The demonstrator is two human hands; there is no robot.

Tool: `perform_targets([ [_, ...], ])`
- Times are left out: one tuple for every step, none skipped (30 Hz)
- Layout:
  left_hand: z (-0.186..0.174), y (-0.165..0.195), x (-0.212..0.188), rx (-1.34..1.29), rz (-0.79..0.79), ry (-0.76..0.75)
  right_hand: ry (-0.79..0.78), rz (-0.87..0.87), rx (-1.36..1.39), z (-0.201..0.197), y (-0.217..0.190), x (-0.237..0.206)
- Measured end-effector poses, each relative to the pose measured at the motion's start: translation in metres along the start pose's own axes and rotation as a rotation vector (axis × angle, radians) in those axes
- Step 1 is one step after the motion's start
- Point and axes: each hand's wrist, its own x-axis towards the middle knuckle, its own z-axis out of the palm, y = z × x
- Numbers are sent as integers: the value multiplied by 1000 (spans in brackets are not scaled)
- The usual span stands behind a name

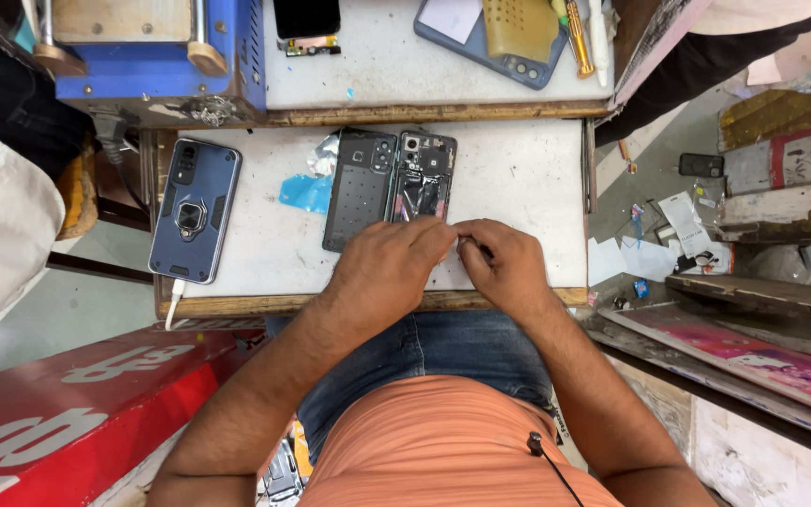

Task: The person cleans the edges of a smartphone with a blue plastic card, then removes the back cover and uses a red-handled screwdriver to adjust internal components. The person repeatedly handles the phone and its parts on a cluttered workbench.

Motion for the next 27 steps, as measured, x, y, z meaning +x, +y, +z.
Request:
perform_targets([
  [-1, 2, 0, 35, -21, -42, -9, 18, -2, 0, -1, -1],
  [-2, 3, 0, 76, -41, -82, -17, 30, -2, 0, -2, 0],
  [-4, 4, 1, 119, -61, -120, -24, 40, -2, 1, -2, 1],
  [-6, 5, 1, 145, -61, -124, -29, 48, -15, 1, -3, 0],
  [-8, 5, 3, 172, -62, -127, -34, 54, -28, 2, -3, 0],
  [-9, 5, 5, 200, -59, -129, -36, 59, -43, 2, -2, 1],
  [-10, 5, 7, 144, -25, -127, -20, -3, -37, 1, -1, 0],
  [-10, 6, 9, 86, 9, -127, -5, -62, -32, 1, 0, 0],
  [-10, 7, 11, 29, 44, -128, 10, -121, -26, 1, 1, -1],
  [-9, 7, 14, 102, -15, -189, 4, -82, -47, 1, 2, -1],
  [-6, 7, 18, 174, -76, -250, -5, -42, -66, 3, 3, -1],
  [-5, 7, 19, 247, -141, -311, -17, -3, -85, 4, 3, -2],
  [-6, 7, 18, 195, -65, -189, -18, 1, -88, 6, 4, -3],
  [-6, 7, 18, 148, 18, -65, -12, 2, -92, 6, 5, -3],
  [-6, 6, 18, 96, 105, 57, -4, 7, -98, 6, 6, -3],
  [-5, 5, 18, 143, 80, -10, -16, 35, -93, 6, 7, -3],
  [-4, 5, 18, 191, 56, -76, -28, 61, -86, 6, 7, -4],
  [-4, 4, 19, 242, 33, -140, -38, 84, -80, 7, 8, -3],
  [-4, 3, 21, 239, -23, -182, -38, 78, -94, 7, 8, -3],
  [-5, 1, 22, 235, -84, -224, -42, 71, -106, 7, 8, -3],
  [-5, 0, 24, 234, -144, -263, -45, 60, -119, 7, 8, -2],
  [-6, -2, 24, 155, -62, -214, -31, 22, -105, 7, 9, -1],
  [-9, -3, 23, 70, 20, -170, -19, -9, -92, 7, 9, -1],
  [-9, -2, 23, -19, 97, -126, -13, -38, -78, 6, 9, -2],
  [-8, -2, 24, 92, 28, -216, -34, 1, -97, 6, 9, -2],
  [-7, -1, 24, 208, -41, -302, -52, 35, -115, 6, 9, -1],
  [-6, -1, 25, 322, -113, -390, -74, 70, -132, 7, 9, -1],
])
